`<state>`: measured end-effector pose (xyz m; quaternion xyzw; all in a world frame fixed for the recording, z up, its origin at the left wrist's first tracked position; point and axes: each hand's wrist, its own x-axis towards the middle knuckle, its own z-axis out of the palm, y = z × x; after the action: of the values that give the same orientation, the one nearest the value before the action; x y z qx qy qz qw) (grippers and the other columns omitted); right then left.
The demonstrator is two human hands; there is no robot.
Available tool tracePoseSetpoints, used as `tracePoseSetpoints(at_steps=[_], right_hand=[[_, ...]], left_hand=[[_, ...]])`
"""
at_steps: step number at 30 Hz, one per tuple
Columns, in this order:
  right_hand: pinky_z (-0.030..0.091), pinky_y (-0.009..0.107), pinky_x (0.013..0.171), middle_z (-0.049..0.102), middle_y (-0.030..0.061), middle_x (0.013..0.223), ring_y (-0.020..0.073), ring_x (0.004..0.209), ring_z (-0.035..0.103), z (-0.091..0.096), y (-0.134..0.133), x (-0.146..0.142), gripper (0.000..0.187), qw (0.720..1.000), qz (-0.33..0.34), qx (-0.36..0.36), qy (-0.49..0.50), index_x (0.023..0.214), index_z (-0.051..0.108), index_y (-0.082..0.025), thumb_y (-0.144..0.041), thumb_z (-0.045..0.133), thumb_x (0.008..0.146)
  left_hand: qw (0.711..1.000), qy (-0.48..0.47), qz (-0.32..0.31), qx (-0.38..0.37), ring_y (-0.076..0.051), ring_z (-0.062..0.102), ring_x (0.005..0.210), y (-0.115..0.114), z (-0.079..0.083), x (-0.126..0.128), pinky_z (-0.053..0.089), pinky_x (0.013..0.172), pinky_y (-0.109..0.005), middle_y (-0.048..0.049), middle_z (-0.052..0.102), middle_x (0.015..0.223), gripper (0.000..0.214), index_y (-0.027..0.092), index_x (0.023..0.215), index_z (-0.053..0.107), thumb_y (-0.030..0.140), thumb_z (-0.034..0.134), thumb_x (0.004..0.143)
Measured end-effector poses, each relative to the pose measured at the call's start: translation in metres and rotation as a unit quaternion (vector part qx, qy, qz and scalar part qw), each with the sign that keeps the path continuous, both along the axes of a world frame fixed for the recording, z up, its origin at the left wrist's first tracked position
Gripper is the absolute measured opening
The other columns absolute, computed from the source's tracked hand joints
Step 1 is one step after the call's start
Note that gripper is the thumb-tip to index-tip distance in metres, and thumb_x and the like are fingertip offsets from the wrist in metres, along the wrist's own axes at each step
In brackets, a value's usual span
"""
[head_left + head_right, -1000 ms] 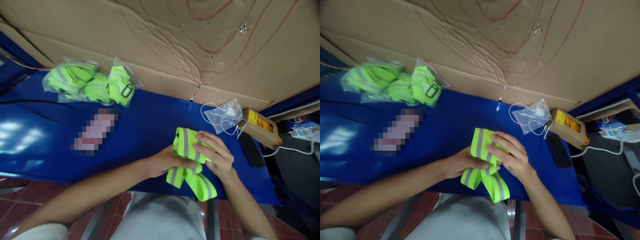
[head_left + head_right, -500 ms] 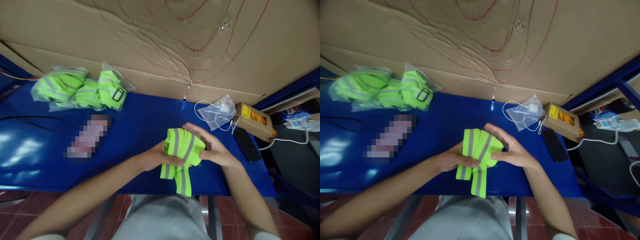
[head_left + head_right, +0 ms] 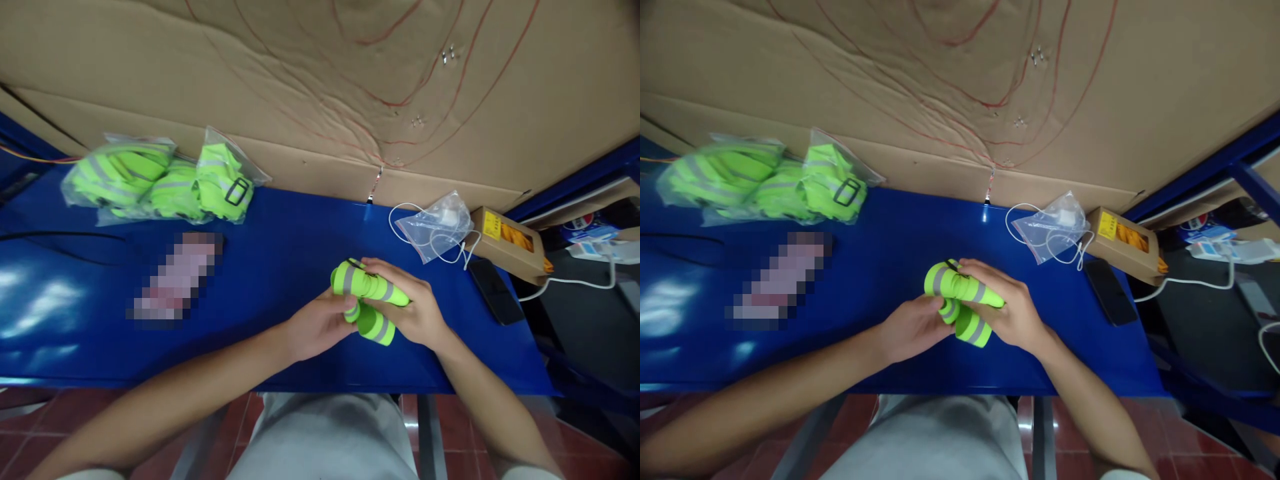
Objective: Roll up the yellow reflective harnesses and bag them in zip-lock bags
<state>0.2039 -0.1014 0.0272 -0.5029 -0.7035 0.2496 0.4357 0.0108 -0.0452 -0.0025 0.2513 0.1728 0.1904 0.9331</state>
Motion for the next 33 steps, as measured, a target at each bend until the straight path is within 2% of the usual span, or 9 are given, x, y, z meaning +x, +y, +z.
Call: tracePoseSetpoints(at_steps=[6, 10, 13, 18, 21, 24, 26, 29, 33], right_hand=[[0.054, 0.048, 0.116, 0.063, 0.0078, 0.15, 0.0274, 0.142, 0.057, -0.008, 0.001, -0.001, 0.052, 0.975, 0.039, 0.165, -0.145, 0.149, 0.056, -0.029, -0.012, 0.06, 0.1], [0.047, 0.05, 0.12, 0.065, 0.0037, 0.147, 0.0259, 0.143, 0.056, -0.01, -0.002, -0.007, 0.052, 0.927, 0.009, 0.235, -0.291, 0.145, 0.058, -0.036, -0.011, 0.06, 0.1], [0.038, 0.053, 0.125, 0.064, 0.0058, 0.147, 0.0254, 0.147, 0.052, -0.007, -0.005, -0.011, 0.055, 0.928, 0.003, 0.221, -0.301, 0.144, 0.058, -0.035, -0.005, 0.058, 0.098], [0.031, 0.057, 0.127, 0.026, 0.0134, 0.17, 0.0344, 0.16, 0.025, 0.0, -0.009, -0.014, 0.06, 0.986, 0.106, 0.049, -0.117, 0.151, 0.047, -0.027, -0.034, 0.068, 0.095], [0.028, 0.054, 0.13, 0.024, 0.0056, 0.171, 0.0298, 0.161, 0.024, -0.007, -0.006, -0.014, 0.052, 0.995, 0.047, -0.012, 0.086, 0.15, 0.045, -0.036, -0.041, 0.06, 0.101], [0.032, 0.05, 0.128, 0.035, 0.0009, 0.167, 0.0248, 0.156, 0.035, -0.018, 0.0, -0.017, 0.044, 0.938, -0.066, -0.077, 0.333, 0.144, 0.048, -0.041, -0.043, 0.061, 0.102], [0.038, 0.049, 0.124, 0.041, 0.0009, 0.164, 0.0261, 0.153, 0.04, -0.023, 0.001, -0.02, 0.053, 0.88, -0.066, -0.171, 0.439, 0.143, 0.05, -0.041, -0.049, 0.07, 0.095], [0.05, 0.048, 0.114, 0.053, 0.0045, 0.157, 0.0296, 0.143, 0.053, -0.026, -0.001, -0.028, 0.076, 0.797, 0.032, -0.3, 0.523, 0.149, 0.049, -0.039, -0.054, 0.083, 0.082], [0.056, 0.045, 0.104, 0.067, 0.0069, 0.14, 0.0295, 0.126, 0.066, -0.024, -0.007, -0.033, 0.086, 0.766, 0.072, -0.309, 0.558, 0.148, 0.053, -0.035, -0.043, 0.093, 0.072]], left_hand=[[0.997, -0.054, 0.029, -0.036, -0.026, 0.063, 0.126, 0.01, 0.013, -0.007, 0.053, 0.096, -0.033, -0.0046, 0.069, 0.133, 0.078, 0.029, 0.131, 0.066, 0.07, 0.086, 0.067], [0.997, -0.033, 0.034, -0.063, -0.021, 0.068, 0.113, 0.014, 0.013, -0.008, 0.053, 0.095, -0.033, -0.0011, 0.07, 0.131, 0.056, 0.03, 0.131, 0.066, 0.039, 0.087, 0.079], [0.998, -0.034, 0.034, -0.048, -0.019, 0.07, 0.099, 0.016, 0.014, -0.007, 0.054, 0.089, -0.031, -0.0011, 0.075, 0.115, 0.044, 0.024, 0.119, 0.071, 0.023, 0.083, 0.077], [0.998, 0.004, 0.058, 0.025, -0.022, 0.071, 0.093, 0.022, 0.018, -0.006, 0.054, 0.086, -0.032, -0.004, 0.077, 0.101, 0.043, 0.019, 0.115, 0.072, 0.019, 0.081, 0.073], [0.995, 0.038, 0.083, 0.045, -0.026, 0.071, 0.104, 0.024, 0.017, -0.006, 0.054, 0.089, -0.035, -0.0055, 0.077, 0.112, 0.053, 0.022, 0.121, 0.069, 0.016, 0.082, 0.07], [0.992, 0.027, 0.082, 0.092, -0.03, 0.069, 0.117, 0.023, 0.015, -0.007, 0.054, 0.098, -0.042, -0.0082, 0.071, 0.131, 0.062, 0.025, 0.128, 0.062, 0.014, 0.082, 0.07], [0.984, 0.003, 0.073, 0.164, -0.033, 0.067, 0.124, 0.022, 0.014, -0.009, 0.052, 0.102, -0.047, -0.0106, 0.065, 0.142, 0.065, 0.027, 0.133, 0.057, 0.017, 0.082, 0.073], [0.929, -0.018, 0.091, 0.358, -0.037, 0.055, 0.14, 0.024, 0.012, -0.011, 0.041, 0.115, -0.056, -0.0127, 0.056, 0.153, 0.061, 0.028, 0.136, 0.054, 0.026, 0.08, 0.082], [0.766, 0.019, 0.135, 0.628, -0.04, 0.021, 0.16, 0.037, 0.01, -0.013, 0.005, 0.128, -0.066, -0.0153, 0.046, 0.161, 0.069, 0.028, 0.147, 0.047, 0.033, 0.077, 0.086]])
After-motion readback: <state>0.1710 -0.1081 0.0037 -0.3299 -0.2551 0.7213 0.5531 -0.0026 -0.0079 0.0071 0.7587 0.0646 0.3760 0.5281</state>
